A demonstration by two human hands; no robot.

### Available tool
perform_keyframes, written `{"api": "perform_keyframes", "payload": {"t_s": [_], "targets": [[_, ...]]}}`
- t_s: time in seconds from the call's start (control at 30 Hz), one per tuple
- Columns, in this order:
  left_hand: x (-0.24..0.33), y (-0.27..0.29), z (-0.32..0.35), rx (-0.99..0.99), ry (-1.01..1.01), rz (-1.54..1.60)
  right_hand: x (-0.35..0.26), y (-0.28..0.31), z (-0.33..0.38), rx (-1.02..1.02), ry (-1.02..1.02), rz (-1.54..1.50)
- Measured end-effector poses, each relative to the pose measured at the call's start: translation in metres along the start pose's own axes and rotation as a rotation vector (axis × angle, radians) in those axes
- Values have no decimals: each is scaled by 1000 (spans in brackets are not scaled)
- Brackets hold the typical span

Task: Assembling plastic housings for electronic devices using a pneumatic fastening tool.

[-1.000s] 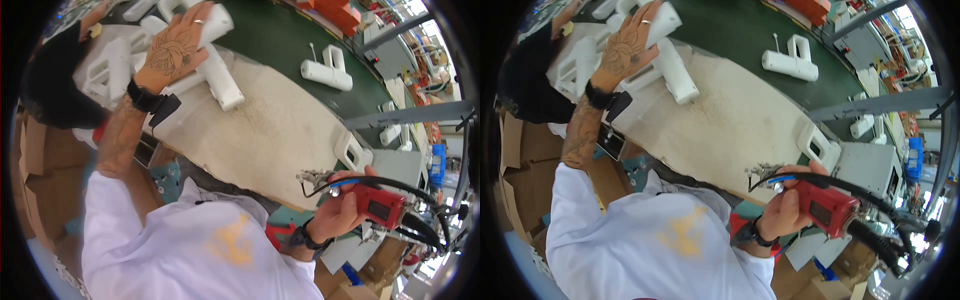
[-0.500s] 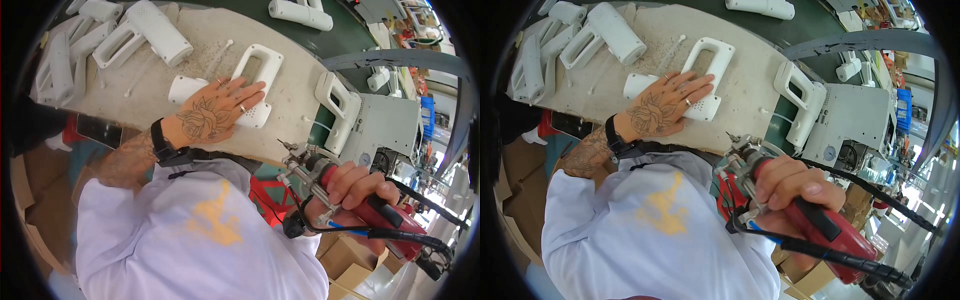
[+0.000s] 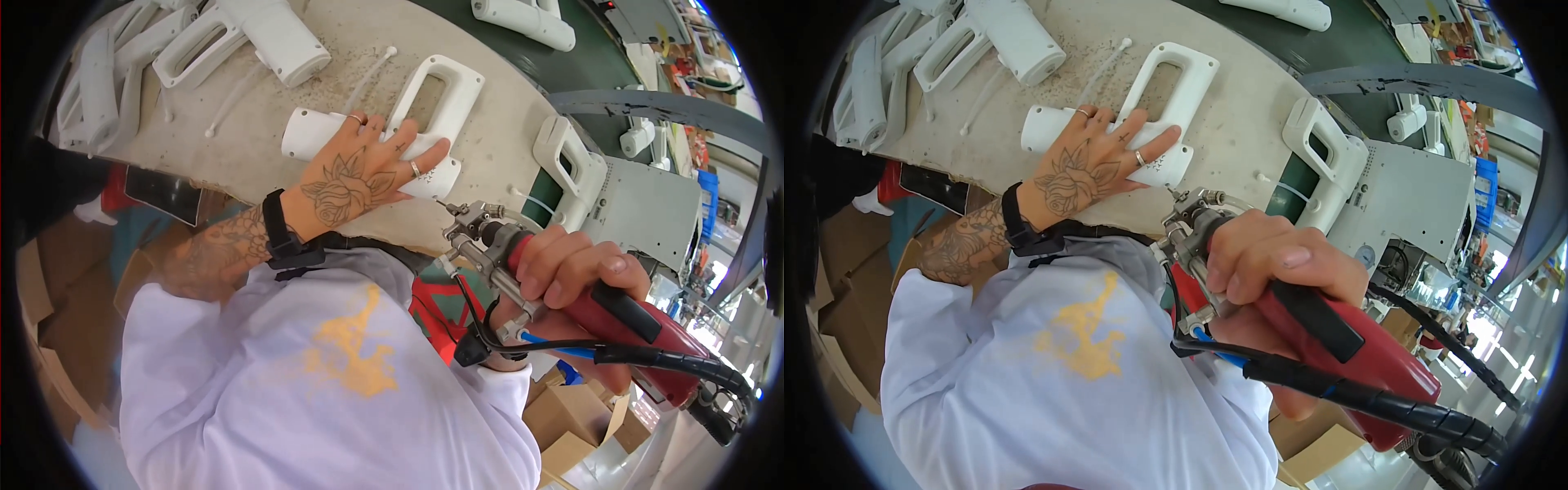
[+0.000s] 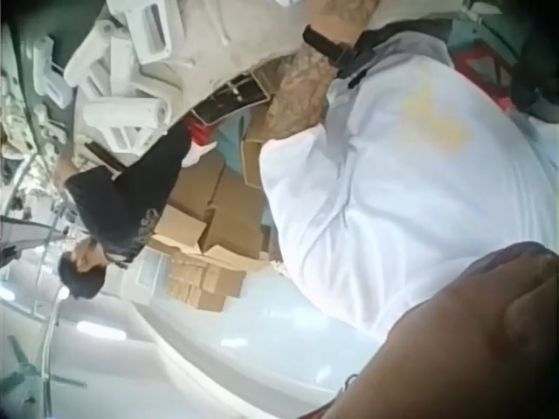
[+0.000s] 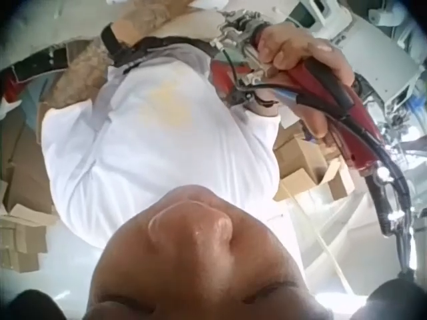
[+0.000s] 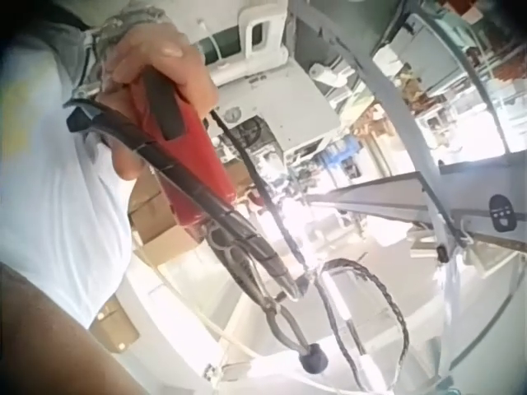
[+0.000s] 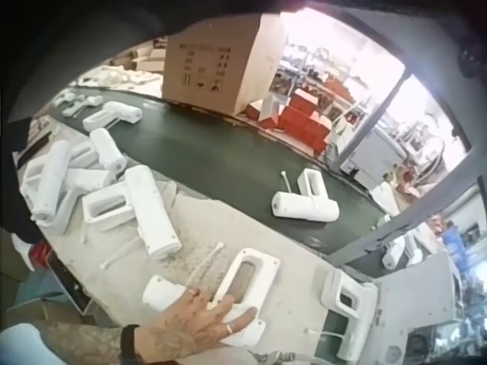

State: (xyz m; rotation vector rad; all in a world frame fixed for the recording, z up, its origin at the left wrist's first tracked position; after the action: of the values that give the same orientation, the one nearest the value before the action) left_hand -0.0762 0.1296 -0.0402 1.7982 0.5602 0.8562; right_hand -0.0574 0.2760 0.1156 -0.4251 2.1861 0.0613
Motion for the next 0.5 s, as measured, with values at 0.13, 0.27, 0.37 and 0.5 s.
{"api": "perform_keyframes", "payload": {"t_s": [0.13,0.27,0.37,0.5], "targets": [[-2,0,-1,-25,4,20,8,2,1,-13,-20,-29],[-2,-1,-2,-38,-16,10,15,1,4,14,-42,10],[-3,-2,-2,-45,-11,1,18,1,7,75,-25,33],[-2,0,-3,-61,-9,-18,28,2,14,189,-46,102]]}}
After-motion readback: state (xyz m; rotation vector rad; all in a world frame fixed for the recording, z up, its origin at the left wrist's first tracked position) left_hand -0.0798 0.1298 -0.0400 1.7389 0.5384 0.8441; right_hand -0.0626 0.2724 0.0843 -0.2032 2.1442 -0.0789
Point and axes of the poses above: each hand's wrist, its own z-axis away from the middle knuckle, its own y-axis out of the back of the hand, x = y × z, the point moved 7 cm from there along -z, towards the middle knuckle, and after that the axes turned 9 degrees about z, right-handed, at the moved point
